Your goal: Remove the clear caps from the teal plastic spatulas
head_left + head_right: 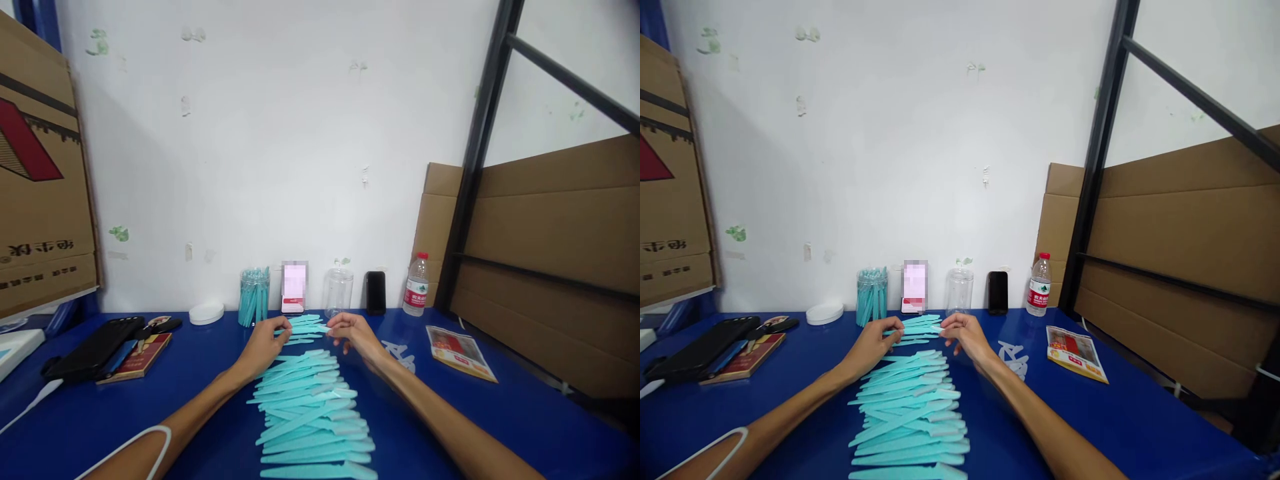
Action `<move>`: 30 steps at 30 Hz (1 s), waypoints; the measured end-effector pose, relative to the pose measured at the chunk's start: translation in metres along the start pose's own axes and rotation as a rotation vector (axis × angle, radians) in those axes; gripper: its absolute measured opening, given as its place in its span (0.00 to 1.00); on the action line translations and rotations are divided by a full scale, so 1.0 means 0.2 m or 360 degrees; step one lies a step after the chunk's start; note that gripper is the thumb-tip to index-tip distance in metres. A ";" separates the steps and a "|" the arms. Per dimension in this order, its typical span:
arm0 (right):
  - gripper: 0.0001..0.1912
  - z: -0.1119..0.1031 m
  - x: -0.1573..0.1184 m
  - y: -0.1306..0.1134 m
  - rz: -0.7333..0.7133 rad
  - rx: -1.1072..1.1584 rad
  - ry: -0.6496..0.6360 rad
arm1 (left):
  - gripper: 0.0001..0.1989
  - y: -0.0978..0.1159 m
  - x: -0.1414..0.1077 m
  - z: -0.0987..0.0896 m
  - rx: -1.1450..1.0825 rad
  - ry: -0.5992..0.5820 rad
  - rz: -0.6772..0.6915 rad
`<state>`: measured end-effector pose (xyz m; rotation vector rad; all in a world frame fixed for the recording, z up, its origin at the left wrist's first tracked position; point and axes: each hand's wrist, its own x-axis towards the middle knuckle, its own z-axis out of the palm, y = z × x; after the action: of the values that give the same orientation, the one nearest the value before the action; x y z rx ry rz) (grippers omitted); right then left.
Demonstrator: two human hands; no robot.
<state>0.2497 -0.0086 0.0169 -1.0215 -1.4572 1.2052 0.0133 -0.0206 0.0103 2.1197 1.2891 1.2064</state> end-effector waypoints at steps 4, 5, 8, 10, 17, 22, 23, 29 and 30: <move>0.10 0.01 0.00 0.00 -0.0082 -0.0042 -0.0015 | 0.08 0.04 -0.02 0.01 0.0027 0.0015 0.0017; 0.10 0.02 0.00 0.00 -0.0110 -0.0056 -0.0014 | 0.09 0.05 -0.02 0.01 0.0034 0.0018 0.0020; 0.10 0.01 0.01 0.00 -0.0180 -0.0088 -0.0024 | 0.10 0.07 -0.02 0.01 0.0044 0.0034 0.0020; 0.10 -0.02 0.01 -0.01 -0.0203 -0.0097 -0.0037 | 0.10 0.07 -0.01 0.00 0.0054 0.0076 0.0012; 0.12 -0.14 0.03 -0.06 -0.0492 -0.0029 0.0074 | 0.10 -0.08 0.03 -0.09 0.0097 0.0368 -0.0122; 0.13 -0.11 0.01 -0.08 -0.0517 -0.0041 0.0060 | 0.10 -0.13 0.06 -0.12 0.0091 0.0434 -0.0169; 0.12 -0.11 0.01 -0.07 -0.0518 -0.0070 0.0064 | 0.10 -0.13 0.06 -0.12 0.0087 0.0430 -0.0170; 0.10 -0.11 0.05 -0.01 -0.0490 -0.0277 0.0275 | 0.11 -0.12 0.06 -0.09 0.0068 0.0321 -0.0146; 0.10 -0.12 0.05 -0.01 -0.0493 -0.0291 0.0287 | 0.11 -0.11 0.05 -0.09 0.0067 0.0297 -0.0133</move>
<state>0.2714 0.0064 0.0210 -0.9559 -1.5353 0.7513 -0.0111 -0.0017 0.0099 1.9989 1.4792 1.3793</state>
